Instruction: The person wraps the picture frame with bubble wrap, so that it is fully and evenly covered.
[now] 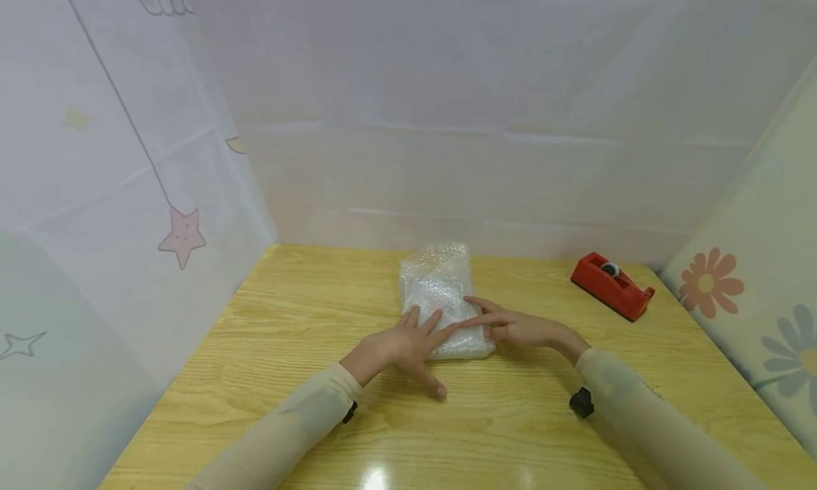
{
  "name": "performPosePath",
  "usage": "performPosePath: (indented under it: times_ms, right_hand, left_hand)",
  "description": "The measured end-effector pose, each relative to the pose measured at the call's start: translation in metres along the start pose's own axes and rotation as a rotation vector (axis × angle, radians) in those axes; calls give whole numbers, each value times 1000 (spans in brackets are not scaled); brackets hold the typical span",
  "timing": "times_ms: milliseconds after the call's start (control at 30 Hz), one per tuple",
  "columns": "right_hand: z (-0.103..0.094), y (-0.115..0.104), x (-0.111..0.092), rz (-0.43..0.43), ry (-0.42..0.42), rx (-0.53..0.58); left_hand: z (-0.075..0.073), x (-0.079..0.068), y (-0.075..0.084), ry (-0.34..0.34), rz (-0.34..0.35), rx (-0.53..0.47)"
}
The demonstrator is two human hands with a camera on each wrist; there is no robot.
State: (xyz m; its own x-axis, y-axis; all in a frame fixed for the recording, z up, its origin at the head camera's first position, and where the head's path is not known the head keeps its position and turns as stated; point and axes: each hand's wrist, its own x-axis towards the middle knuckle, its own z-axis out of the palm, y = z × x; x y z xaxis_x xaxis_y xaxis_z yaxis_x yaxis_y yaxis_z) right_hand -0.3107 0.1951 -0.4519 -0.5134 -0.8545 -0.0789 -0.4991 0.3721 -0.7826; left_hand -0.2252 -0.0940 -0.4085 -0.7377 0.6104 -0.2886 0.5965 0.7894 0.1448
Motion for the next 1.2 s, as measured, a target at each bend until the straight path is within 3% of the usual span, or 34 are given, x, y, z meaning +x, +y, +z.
performPosePath:
  times_ms: [200,467,700,967,1200]
  right_hand:
    - [-4,2,2,25,77,35]
    - [-19,-2,7,57,93,55]
    - [-35,7,13,116,201,130]
    - [-50,16,39,217,376,128]
    - [-62,27,66,334,431,124]
  left_hand:
    - [1,2,0,-5,24,18]
    - [2,5,1,17,2,56]
    - [5,5,4,1,-10,52]
    - [7,4,5,10,7,86]
    - [10,4,1,34,24,66]
